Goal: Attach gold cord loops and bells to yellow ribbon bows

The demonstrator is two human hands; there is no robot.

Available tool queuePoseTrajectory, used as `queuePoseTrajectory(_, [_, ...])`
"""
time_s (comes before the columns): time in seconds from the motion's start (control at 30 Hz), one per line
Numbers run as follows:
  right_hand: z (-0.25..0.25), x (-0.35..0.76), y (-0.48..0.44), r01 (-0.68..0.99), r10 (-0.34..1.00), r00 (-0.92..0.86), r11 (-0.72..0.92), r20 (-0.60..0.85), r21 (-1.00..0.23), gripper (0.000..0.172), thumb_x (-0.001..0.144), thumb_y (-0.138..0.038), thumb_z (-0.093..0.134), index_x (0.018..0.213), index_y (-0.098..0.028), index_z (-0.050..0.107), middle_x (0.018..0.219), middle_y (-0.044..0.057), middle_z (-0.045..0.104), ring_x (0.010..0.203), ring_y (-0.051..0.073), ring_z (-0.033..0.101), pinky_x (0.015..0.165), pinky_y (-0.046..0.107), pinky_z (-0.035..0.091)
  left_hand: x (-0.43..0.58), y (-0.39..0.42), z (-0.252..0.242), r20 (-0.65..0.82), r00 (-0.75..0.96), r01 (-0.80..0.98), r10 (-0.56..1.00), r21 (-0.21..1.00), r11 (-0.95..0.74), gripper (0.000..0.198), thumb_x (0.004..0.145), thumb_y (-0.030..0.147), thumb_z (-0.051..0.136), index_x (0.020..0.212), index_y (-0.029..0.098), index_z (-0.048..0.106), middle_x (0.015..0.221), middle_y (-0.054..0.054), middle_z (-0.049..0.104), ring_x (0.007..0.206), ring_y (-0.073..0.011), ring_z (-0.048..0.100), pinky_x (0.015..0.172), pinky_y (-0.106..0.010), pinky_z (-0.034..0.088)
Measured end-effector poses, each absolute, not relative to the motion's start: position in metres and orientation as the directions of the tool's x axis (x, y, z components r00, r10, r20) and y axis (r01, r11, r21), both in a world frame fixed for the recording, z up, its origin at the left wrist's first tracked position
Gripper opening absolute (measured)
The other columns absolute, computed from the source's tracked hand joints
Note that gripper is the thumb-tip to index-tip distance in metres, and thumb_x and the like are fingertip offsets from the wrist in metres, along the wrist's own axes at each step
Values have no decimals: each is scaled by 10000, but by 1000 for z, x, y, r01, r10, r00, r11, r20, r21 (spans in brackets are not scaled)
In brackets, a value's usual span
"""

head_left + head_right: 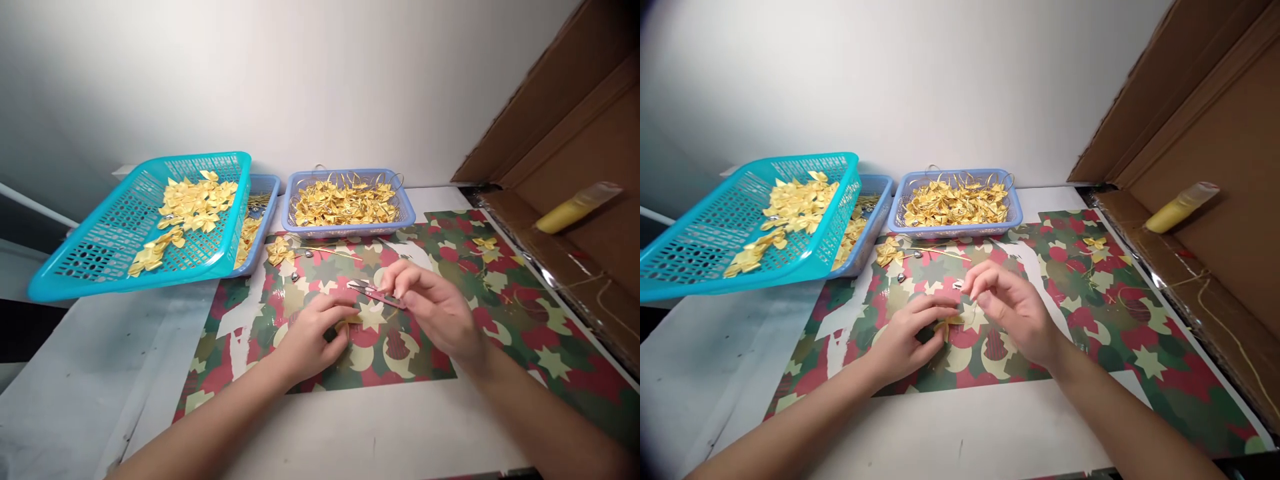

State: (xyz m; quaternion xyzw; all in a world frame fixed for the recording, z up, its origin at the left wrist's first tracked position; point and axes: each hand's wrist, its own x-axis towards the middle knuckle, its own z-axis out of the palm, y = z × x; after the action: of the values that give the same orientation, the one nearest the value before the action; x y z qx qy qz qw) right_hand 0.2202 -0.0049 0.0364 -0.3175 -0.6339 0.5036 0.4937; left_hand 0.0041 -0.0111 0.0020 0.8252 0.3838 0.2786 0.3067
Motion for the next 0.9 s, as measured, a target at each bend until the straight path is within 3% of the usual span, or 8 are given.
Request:
queuePoseTrajectory(0.1, [34, 214, -7, -105, 899, -357, 230, 253, -968, 130, 930, -313, 537, 841, -229, 582, 932, 56, 619, 916, 194, 589, 786, 360, 515, -6, -2, 3, 304, 411, 697, 860, 503, -511, 307, 795, 150, 541, 1069, 210, 666, 1188, -102, 635, 1029, -275, 577, 906, -427, 449])
queuePoseTrajectory(0.2, [32, 209, -9, -160, 904, -389, 122, 176, -980, 106, 926, -298, 554, 857, -225, 589, 926, 44, 657, 928, 173, 619, 834, 353, 523, -20, 11, 4, 310, 231, 898, 922, 298, -325, 289, 831, 237, 542, 1082, 142, 651, 1103, -147, 640, 963, -315, 569, 829, -436, 459])
queuePoseTrajectory(0.3, [27, 205, -10, -183, 899, -433, -17, 65, -983, 110, 929, -313, 557, 888, -213, 575, 844, 31, 670, 820, 148, 642, 786, 328, 536, -31, 21, 2, 246, 171, 949, 954, 218, -227, 263, 880, 254, 481, 1007, 126, 673, 974, -152, 642, 901, -317, 582, 778, -424, 460])
queuePoseTrajectory(0.4, [17, 199, -10, -128, 900, -433, -113, -47, -985, 160, 933, -357, 546, 900, -200, 545, 717, 1, 643, 678, 120, 618, 673, 276, 524, -34, 24, 2, 228, 161, 912, 960, 337, -233, 257, 895, 236, 457, 932, 144, 694, 913, -128, 642, 882, -283, 593, 776, -390, 459])
queuePoseTrajectory(0.47, [9, 193, -12, -102, 904, -415, -158, -103, -982, 193, 924, -388, 551, 902, -197, 538, 649, -25, 614, 594, 100, 580, 588, 236, 493, -29, 21, 5, 207, 140, 808, 968, 542, -233, 234, 887, 257, 498, 911, 156, 708, 896, -104, 655, 847, -242, 600, 748, -345, 459])
queuePoseTrajectory(0.6, [-3, 179, -18, -118, 900, -392, -254, -190, -960, 241, 901, -429, 564, 892, -193, 516, 587, -47, 596, 488, 83, 537, 496, 207, 441, -8, 4, 9, -127, 129, 257, 983, 962, 91, 276, 854, 389, 602, 977, 173, 721, 800, -43, 671, 628, -132, 548, 575, -245, 430])
queuePoseTrajectory(0.73, [-5, 169, -23, -179, 905, -396, -244, -157, -953, 239, 899, -418, 565, 897, -221, 430, 583, -69, 617, 476, 81, 557, 512, 201, 453, 8, -10, 4, -316, 201, -138, 927, 928, 346, 289, 741, 411, 749, 909, 176, 741, 788, -17, 666, 600, -80, 500, 589, -210, 420])
queuePoseTrajectory(0.9, [-5, 167, -26, -193, 927, -349, -217, -139, -957, 253, 901, -405, 562, 880, -240, 371, 567, -86, 619, 441, 79, 543, 477, 187, 434, 11, -13, 2, -400, 182, -291, 898, 851, 438, 351, 632, 401, 836, 876, 167, 744, 666, 15, 611, 566, -69, 469, 573, -204, 402])
